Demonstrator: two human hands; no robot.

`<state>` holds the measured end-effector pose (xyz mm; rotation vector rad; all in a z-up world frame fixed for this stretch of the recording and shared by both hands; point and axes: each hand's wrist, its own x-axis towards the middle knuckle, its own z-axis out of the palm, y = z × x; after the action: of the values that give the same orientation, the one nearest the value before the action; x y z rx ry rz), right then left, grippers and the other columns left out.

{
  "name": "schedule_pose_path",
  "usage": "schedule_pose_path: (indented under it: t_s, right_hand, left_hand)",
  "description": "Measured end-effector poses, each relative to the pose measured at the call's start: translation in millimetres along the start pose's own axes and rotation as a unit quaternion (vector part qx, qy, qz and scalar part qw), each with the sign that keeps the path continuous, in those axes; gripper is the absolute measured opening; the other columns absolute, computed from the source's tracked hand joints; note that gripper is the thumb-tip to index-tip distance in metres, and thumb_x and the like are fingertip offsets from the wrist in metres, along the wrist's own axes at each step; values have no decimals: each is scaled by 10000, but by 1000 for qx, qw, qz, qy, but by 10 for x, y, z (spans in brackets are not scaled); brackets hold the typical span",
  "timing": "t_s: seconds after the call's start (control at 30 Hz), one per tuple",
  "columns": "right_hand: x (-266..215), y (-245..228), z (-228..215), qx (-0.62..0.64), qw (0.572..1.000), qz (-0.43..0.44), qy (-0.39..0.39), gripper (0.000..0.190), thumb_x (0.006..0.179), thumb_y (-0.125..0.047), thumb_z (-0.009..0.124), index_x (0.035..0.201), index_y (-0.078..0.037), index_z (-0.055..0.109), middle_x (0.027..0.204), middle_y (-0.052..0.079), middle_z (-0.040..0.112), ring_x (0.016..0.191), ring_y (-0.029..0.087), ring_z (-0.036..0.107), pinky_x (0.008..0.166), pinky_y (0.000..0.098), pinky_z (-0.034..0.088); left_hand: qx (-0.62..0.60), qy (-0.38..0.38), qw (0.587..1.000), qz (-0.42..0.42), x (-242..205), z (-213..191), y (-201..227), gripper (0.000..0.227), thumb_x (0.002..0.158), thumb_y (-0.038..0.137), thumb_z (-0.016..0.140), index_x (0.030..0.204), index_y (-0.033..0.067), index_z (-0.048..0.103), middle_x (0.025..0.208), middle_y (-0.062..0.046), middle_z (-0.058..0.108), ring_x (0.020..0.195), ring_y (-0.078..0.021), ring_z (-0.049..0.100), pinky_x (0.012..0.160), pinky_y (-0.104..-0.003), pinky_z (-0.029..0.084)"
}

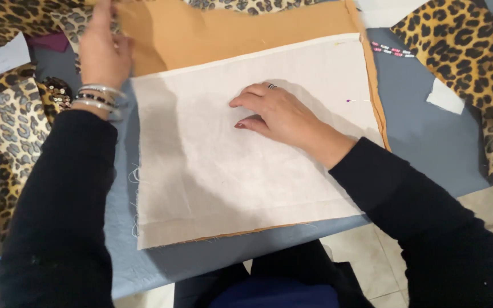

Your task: Pinning layers of fabric together on a work surface to prepare for sewing

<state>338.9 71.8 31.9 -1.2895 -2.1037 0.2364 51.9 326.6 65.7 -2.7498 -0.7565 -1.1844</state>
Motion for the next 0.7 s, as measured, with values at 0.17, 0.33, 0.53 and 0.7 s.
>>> schedule_pose_path:
  t_s: [0.17,0.33,0.53,0.7]
  right_hand:
    - [-5,39,29,-3,1000,-25,6,337,931,-283,808,1196,-108,695,1187,64,653,1054,253,650,886,409,501]
    - [13,42,29,-8,999,-41,13,336,929,-281,815,1176,-86,696,1158,71,643,1012,266,657,876,421,506]
    - [-15,80,41,-60,997,-51,2,390,936,-348,803,1234,-129,680,1196,54,621,1080,281,642,867,418,494]
    - [-45,46,4,-32,999,-15,-38,461,935,-338,793,1327,-154,634,1337,53,571,1231,244,600,901,437,437]
  left_hand:
    - [22,-125,985,-113,-16,418,-336,583,986,23,727,1509,-71,488,1366,-327,582,1217,-493,578,992,-555,465]
    - [78,-256,958,-105,570,862,177,567,974,237,685,1487,46,536,1409,-255,598,1244,-460,547,955,-599,441]
    - [101,-433,881,-161,852,1024,951,684,1031,580,395,1582,181,317,1592,-131,350,1364,-447,436,974,-678,396]
    - [161,-428,872,-176,756,934,717,592,1031,471,421,1515,130,452,1505,-164,508,1281,-498,554,999,-754,332]
